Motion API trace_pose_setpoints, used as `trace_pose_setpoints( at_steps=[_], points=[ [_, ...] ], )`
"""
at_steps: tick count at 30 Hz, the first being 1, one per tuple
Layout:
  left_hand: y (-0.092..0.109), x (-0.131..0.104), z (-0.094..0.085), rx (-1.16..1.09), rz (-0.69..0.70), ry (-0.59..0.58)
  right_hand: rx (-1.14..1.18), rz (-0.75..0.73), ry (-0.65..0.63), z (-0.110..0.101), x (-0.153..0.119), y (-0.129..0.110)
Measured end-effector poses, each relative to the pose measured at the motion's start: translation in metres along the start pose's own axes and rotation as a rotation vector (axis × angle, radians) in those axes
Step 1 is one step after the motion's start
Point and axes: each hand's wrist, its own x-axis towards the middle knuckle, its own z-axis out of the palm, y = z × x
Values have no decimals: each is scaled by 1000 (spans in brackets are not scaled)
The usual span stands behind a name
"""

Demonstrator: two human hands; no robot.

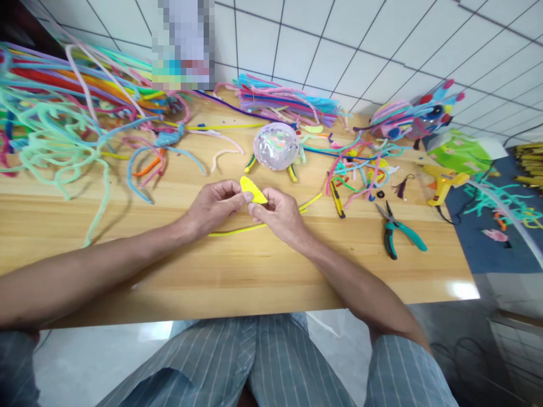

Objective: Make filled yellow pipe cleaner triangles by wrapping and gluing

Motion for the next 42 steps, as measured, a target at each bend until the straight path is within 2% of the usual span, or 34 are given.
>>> trace_pose_setpoints(
  at_steps=[6,11,15,22,26,34,42],
  points=[
    [4,1,-1,-51,11,-23,9,-28,-46,-5,-2,-10],
    [9,4,-7,-90,45,43,-30,-41,-56,-5,-3,-7],
    [9,5,-8,-46,45,23,-96,-67,-76,-2,-3,-3],
    [12,0,-3,-28,-4,65,-325,-210,20,3,-5,-4],
    [12,-2,-1,-45,-37,76,-383,-238,50,5,-8,-7],
    [9,-3,-1,-119,-78,35,-401,-212,44,2,-8,-9],
    [7,-1,0,-190,-76,59,-340,-112,17,0,-5,-11]
  ],
)
